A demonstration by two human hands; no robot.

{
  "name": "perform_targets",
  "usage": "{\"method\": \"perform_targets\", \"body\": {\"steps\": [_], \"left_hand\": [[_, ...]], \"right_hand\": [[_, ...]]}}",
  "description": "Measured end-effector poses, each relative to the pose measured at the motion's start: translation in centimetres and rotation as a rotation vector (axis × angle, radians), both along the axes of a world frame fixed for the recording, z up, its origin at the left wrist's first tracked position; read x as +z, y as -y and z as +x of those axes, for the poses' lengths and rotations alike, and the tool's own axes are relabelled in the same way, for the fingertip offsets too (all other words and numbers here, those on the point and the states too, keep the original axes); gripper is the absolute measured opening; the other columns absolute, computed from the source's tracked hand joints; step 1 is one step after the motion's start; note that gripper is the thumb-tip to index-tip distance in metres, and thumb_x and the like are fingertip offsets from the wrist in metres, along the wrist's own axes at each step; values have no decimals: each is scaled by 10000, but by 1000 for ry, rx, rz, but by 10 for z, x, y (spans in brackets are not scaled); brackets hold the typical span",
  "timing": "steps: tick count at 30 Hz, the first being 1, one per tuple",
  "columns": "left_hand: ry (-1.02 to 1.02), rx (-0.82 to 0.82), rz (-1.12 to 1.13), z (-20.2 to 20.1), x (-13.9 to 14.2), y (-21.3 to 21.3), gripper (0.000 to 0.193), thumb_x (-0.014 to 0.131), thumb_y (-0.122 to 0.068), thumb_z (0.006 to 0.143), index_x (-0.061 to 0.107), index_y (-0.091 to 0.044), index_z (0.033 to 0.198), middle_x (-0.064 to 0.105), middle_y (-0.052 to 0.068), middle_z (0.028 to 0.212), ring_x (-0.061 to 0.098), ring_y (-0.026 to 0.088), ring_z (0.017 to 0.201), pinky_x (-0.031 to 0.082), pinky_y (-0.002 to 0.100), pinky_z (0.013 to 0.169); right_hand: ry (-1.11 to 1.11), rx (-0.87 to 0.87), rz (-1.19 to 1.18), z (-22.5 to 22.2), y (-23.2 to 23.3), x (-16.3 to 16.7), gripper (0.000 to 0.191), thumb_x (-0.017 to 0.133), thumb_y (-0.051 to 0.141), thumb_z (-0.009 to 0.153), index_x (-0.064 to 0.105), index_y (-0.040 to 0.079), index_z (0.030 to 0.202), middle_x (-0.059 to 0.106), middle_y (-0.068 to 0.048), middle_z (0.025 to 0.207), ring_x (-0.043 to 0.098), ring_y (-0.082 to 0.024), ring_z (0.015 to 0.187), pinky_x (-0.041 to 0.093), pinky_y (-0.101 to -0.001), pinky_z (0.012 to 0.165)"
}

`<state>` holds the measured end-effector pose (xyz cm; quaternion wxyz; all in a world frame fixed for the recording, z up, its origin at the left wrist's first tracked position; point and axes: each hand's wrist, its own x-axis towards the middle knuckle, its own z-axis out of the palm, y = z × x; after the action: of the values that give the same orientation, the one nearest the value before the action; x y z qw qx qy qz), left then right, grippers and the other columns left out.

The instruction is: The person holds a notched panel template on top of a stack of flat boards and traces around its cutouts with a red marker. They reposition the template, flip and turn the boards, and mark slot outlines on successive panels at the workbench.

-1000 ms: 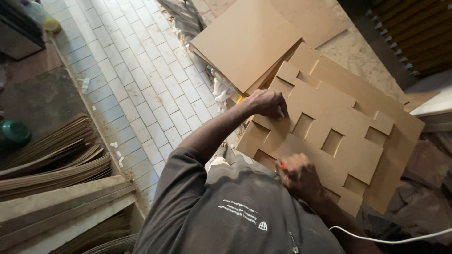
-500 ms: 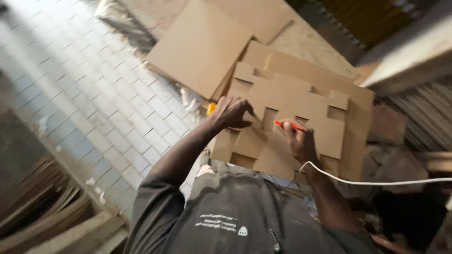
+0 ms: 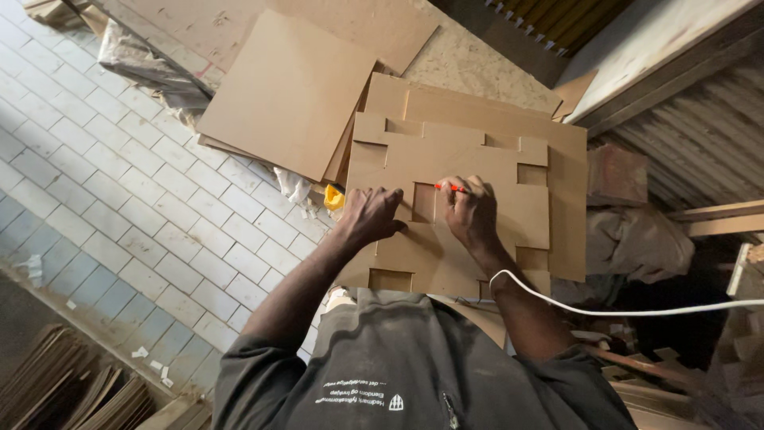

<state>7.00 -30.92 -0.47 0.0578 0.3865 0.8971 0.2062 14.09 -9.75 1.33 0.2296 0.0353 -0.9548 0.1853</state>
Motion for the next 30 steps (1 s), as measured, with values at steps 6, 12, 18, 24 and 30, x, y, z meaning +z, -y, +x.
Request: {"method": "perform_targets", "body": {"steps": [6,12,18,24,30], "left_hand": [[74,32,-23,3,7,1,524,875,-479,729,667,-86,1006,713,156,781,719,368,755,521,497,598],[105,52,-30,0,11,2,507,866,-456,753,664,-92,1044,722,150,776,725,352,746,528,488,604],[117,38,-29,4,19,1,499,860,-415,768,662,-105,1106,726,143,771,721,345,713,520,483,590],[137,57,-58,4,27,0,541,864,-440,763,649,-85,1109,726,146,770,718,350,712,505,487,583],[87,52,-55,4,26,-3,559,870,-437,745,625,-69,1086,730,157,825,714,388,756,508,513,588]], "right_hand": [[-348,182,290,19,5,-4,201,609,136,1038,658,-6,904,645,-242,856,560,-371,749,442,-475,693],[4,205,-140,-4,4,3,210,546,149,1059,684,-9,1036,678,-190,937,618,-379,856,498,-475,764],[133,241,-158,1,14,1,201,557,165,1008,666,12,937,676,-189,886,628,-389,860,490,-488,804],[289,251,-115,15,-9,2,225,565,189,1029,642,51,870,685,-138,819,682,-352,738,548,-435,668],[336,138,-330,17,-34,19,222,591,211,1001,687,57,874,735,-108,769,716,-276,648,555,-373,603]]}}
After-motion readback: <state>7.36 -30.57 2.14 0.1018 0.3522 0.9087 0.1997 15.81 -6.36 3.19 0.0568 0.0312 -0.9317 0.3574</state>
